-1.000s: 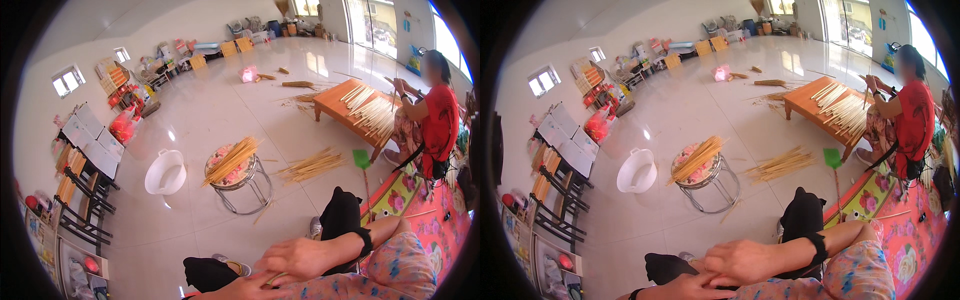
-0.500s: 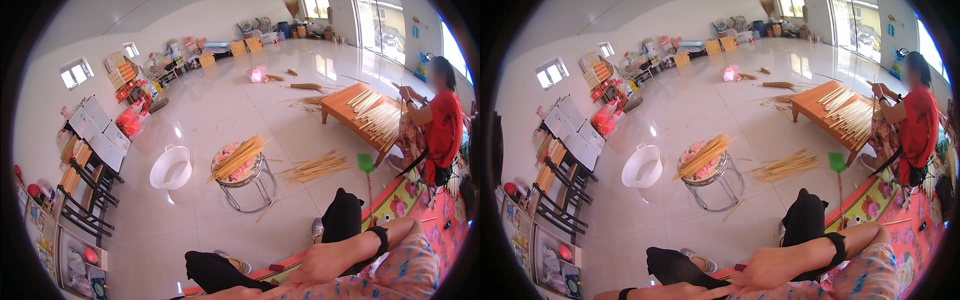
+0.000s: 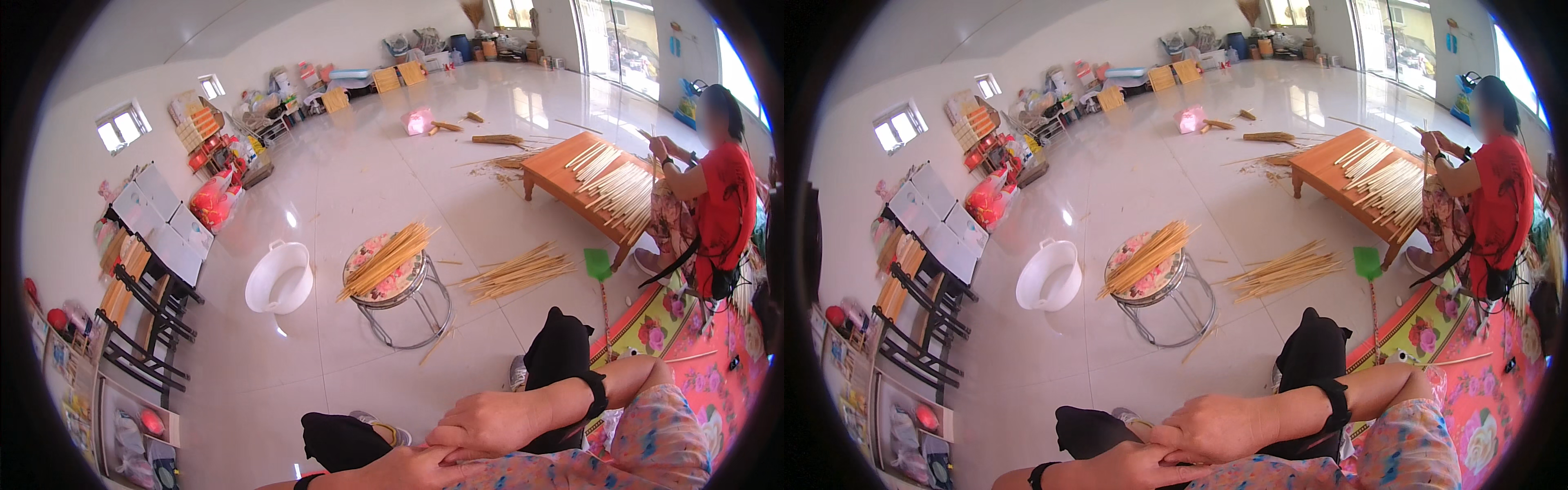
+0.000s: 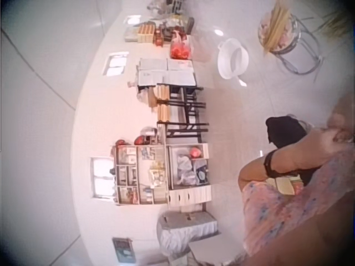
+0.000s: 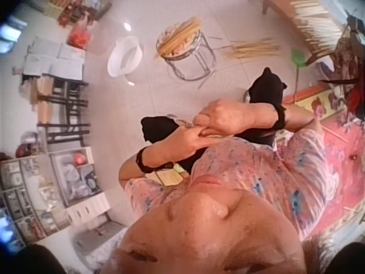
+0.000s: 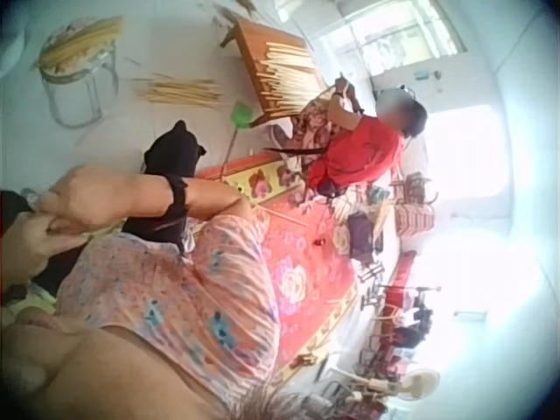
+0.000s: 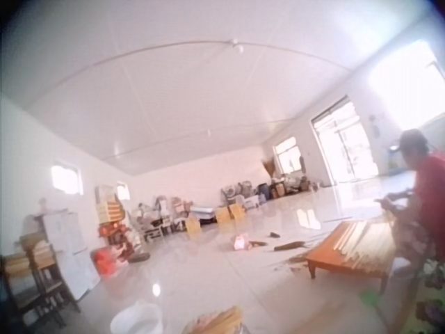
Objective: The person weaves a circular bamboo mat by inserting wooden sticks through a pre-strung frame and trimming the ends with scissors.
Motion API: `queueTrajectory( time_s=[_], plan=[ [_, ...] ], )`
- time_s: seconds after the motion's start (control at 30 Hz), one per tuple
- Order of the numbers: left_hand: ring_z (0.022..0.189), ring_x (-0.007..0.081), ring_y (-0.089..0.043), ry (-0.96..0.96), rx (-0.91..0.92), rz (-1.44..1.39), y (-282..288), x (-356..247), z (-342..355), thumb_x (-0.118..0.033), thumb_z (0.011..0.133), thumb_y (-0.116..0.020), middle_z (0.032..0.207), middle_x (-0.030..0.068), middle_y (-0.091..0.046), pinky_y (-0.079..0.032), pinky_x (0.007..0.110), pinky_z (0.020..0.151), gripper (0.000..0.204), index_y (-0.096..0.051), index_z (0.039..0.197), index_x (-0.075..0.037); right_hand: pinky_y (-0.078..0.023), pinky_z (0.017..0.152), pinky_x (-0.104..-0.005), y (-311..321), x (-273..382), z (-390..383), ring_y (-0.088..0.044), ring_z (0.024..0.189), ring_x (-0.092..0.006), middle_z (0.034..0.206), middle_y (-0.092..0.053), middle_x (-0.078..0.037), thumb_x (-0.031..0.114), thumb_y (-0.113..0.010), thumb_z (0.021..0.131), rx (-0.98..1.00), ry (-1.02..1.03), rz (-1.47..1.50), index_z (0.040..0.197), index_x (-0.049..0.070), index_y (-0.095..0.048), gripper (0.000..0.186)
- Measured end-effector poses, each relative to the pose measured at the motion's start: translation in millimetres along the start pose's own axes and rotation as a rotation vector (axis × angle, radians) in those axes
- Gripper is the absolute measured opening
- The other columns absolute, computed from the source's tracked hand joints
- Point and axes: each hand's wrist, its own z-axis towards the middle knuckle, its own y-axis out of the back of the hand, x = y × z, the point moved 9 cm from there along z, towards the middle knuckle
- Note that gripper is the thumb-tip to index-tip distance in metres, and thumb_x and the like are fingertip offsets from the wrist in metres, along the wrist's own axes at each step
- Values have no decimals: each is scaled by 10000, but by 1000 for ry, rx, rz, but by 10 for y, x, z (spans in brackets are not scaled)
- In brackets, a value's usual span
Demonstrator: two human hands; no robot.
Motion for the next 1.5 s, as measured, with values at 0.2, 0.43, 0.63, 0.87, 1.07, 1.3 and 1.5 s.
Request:
queueTrajectory(
  time_s=[0.2,0.43,0.63,0.87,1.07,1.3,1.5],
  plan=[
    [554,257,-596,-65,171,-11,-236,-104,-89,-88,821,-564,914,162,-552,-488,318,447,251,-665,1047,-125,-475,594,-431,-351,-15,-189,-601,680,-342,687,-557,-136,298,-520,917,416,-171,94,967,47,-461,263],
    [558,259,-601,-117,255,-94,-274,-58,-128,-64,830,-568,1028,192,-561,-495,298,470,307,-622,1130,-87,-465,565,-475,-317,-46,-258,-600,673,-398,728,-589,-184,290,-500,922,397,-108,232,973,16,-442,285],
    [792,167,-641,857,-166,-458,263,697,-1047,-56,915,-583,1480,141,-344,-520,215,670,280,-650,1185,-94,-472,557,-448,603,-1023,-969,-581,606,-396,612,-559,-162,186,-507,889,315,-882,-421,868,53,-502,134],
    [648,159,-625,227,-37,149,121,526,-179,-13,803,-639,1322,198,-491,-504,248,544,308,-670,1106,-54,-474,636,-410,502,-464,5,-594,755,-346,833,-583,-167,153,-613,861,-213,-274,-22,1061,46,-510,249],
    [585,173,-609,35,39,114,7,235,-53,-142,837,-641,759,59,-602,-506,252,469,210,-665,1034,-75,-435,435,-359,-9,-133,183,-567,505,-262,612,-531,-51,283,-640,855,111,-51,-31,920,32,-521,285],
    [555,131,-593,-78,241,220,-199,50,-241,-99,827,-624,1062,115,-634,-473,216,401,216,-656,1035,-55,-432,479,-435,-117,-139,-146,-559,526,-333,564,-533,-124,282,-523,917,369,-138,130,887,50,-503,234],
    [730,132,-660,431,-9,65,229,462,-796,-49,808,-683,1202,124,-604,-543,267,604,528,-529,1312,-80,-456,574,-454,304,-915,-775,-598,706,-341,821,-591,-139,263,-496,936,157,-444,-118,1038,86,-544,209]
  ],
)
